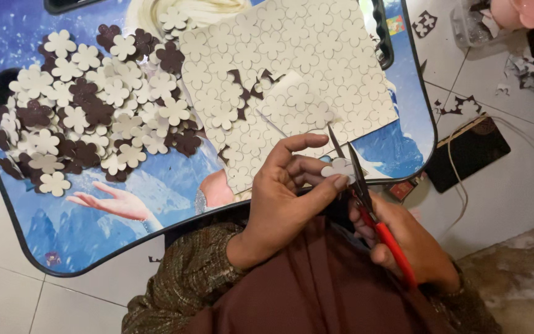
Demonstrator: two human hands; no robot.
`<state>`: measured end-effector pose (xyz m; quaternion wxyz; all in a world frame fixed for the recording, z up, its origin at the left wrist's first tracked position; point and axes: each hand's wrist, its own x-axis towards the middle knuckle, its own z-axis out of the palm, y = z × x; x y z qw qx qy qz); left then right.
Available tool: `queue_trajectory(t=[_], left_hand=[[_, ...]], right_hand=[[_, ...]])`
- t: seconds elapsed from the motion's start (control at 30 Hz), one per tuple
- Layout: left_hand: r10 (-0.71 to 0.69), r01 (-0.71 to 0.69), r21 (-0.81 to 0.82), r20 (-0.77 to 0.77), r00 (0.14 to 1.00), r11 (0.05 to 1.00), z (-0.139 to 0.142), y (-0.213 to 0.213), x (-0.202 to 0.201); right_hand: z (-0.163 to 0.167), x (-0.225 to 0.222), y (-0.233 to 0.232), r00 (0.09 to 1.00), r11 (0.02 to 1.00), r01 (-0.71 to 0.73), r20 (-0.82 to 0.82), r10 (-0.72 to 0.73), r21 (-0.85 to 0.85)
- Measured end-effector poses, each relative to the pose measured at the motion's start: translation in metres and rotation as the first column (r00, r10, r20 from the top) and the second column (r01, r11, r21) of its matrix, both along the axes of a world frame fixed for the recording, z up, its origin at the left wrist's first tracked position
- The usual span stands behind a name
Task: The person uses red-handled scissors to cut flower-shaped pieces from a white sheet with pre-drawn outlines. They hold the sheet with the left hand and cut along the curves with the right hand, placing finished pieces onto a growing pile on the table.
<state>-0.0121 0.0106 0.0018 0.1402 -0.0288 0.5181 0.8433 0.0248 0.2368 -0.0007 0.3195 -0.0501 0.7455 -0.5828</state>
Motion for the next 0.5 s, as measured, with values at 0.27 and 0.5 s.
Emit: queue_trajectory(t=[0.27,0.5], left_hand=[[0.047,-0.047,-0.003,-0.046,0.998,0.999,0.000,-0.008,0.004],[0.067,-0.068,-0.029,-0.061,0.996,0.997,0.002,-0.016,0.005]], right_hand=[[0.010,0.000,-0.006,0.999,0.997,-0.048,-0.008,0.048,0.067],[0.013,0.000,-0.011,0.995,0.988,-0.097,-0.006,0.099,0.120]])
